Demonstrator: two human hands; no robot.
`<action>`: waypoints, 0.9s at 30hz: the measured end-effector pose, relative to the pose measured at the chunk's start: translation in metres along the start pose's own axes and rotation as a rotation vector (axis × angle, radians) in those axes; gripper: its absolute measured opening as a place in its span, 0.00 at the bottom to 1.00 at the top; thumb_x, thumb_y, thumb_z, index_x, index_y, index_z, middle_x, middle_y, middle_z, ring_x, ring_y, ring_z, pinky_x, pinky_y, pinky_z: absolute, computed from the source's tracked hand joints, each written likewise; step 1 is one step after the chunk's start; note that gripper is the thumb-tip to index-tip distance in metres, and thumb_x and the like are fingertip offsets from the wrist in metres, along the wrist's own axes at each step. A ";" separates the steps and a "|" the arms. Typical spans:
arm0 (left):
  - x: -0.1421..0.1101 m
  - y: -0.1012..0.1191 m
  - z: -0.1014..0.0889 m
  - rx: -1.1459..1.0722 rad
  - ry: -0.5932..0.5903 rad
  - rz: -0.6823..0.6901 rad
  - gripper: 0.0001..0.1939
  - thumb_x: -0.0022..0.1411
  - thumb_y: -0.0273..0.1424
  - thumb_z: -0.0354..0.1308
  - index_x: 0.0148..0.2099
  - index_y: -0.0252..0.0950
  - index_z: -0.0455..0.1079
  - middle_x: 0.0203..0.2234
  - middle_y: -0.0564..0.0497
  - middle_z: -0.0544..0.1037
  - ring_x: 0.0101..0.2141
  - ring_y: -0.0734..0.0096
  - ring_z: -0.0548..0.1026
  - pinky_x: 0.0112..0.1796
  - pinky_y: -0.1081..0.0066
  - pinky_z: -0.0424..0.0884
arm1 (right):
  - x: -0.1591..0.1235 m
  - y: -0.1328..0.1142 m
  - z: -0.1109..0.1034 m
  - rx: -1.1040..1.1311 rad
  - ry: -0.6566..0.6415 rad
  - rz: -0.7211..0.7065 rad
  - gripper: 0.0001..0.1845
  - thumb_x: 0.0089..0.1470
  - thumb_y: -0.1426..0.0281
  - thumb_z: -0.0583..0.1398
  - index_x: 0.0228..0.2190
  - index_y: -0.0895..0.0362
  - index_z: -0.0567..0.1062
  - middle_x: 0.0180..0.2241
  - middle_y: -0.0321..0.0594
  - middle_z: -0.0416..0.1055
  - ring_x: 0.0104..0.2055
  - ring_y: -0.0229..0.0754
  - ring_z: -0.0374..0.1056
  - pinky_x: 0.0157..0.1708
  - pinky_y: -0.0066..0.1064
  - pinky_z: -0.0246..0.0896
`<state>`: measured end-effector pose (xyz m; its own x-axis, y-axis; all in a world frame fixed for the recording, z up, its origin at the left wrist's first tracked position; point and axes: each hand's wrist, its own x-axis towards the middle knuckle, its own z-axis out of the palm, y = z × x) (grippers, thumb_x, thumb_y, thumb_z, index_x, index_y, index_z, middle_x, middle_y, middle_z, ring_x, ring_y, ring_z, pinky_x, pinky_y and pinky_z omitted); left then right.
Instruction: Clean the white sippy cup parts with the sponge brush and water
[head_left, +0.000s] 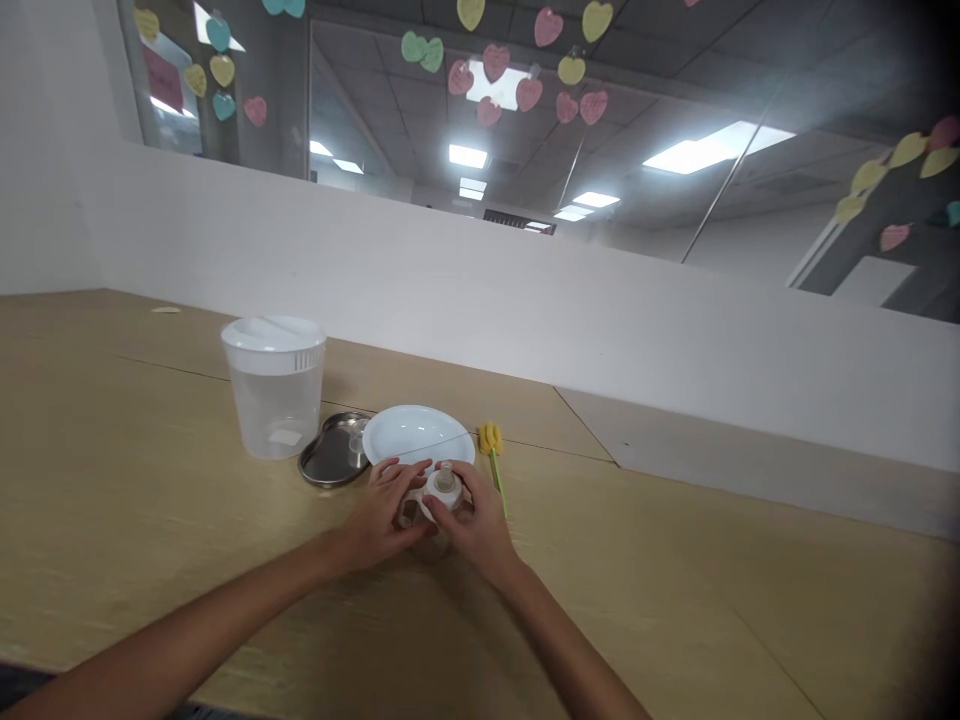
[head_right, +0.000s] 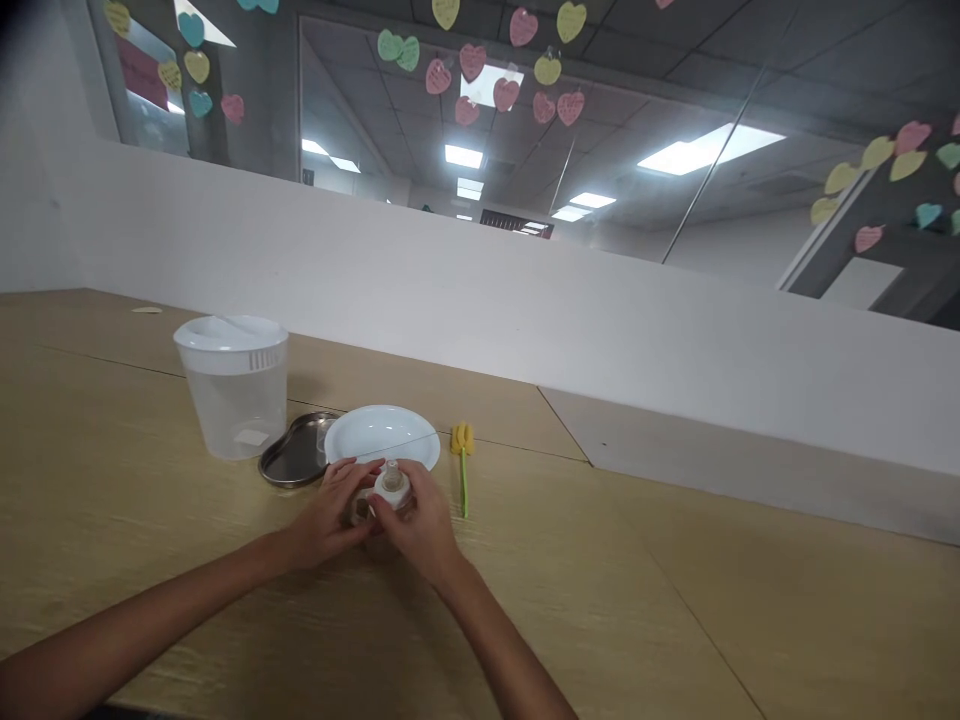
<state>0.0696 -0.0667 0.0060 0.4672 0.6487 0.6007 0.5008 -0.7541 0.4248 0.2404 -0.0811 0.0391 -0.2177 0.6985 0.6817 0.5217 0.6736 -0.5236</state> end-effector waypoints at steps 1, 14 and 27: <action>0.000 0.000 0.001 0.001 -0.001 0.004 0.32 0.59 0.39 0.55 0.62 0.39 0.51 0.52 0.42 0.70 0.50 0.57 0.69 0.56 0.51 0.54 | -0.002 0.000 -0.001 0.006 -0.004 0.015 0.16 0.50 0.65 0.60 0.42 0.55 0.70 0.39 0.45 0.74 0.41 0.45 0.71 0.41 0.37 0.67; -0.004 -0.005 0.012 -0.040 0.102 -0.047 0.29 0.53 0.39 0.59 0.55 0.38 0.55 0.45 0.44 0.73 0.49 0.55 0.69 0.56 0.49 0.54 | -0.026 0.015 -0.005 0.038 0.160 -0.058 0.14 0.59 0.67 0.49 0.44 0.55 0.67 0.41 0.48 0.71 0.44 0.48 0.69 0.41 0.43 0.66; -0.002 -0.006 0.004 0.056 0.104 0.042 0.21 0.58 0.40 0.56 0.51 0.36 0.62 0.43 0.44 0.73 0.44 0.58 0.69 0.46 0.57 0.63 | -0.030 0.002 -0.001 -0.210 0.194 -0.502 0.16 0.48 0.80 0.55 0.40 0.57 0.69 0.39 0.46 0.72 0.43 0.46 0.68 0.46 0.47 0.64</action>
<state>0.0686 -0.0630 0.0002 0.4119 0.6001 0.6858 0.5234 -0.7718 0.3610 0.2485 -0.1009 0.0182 -0.3356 0.2354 0.9121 0.5505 0.8347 -0.0128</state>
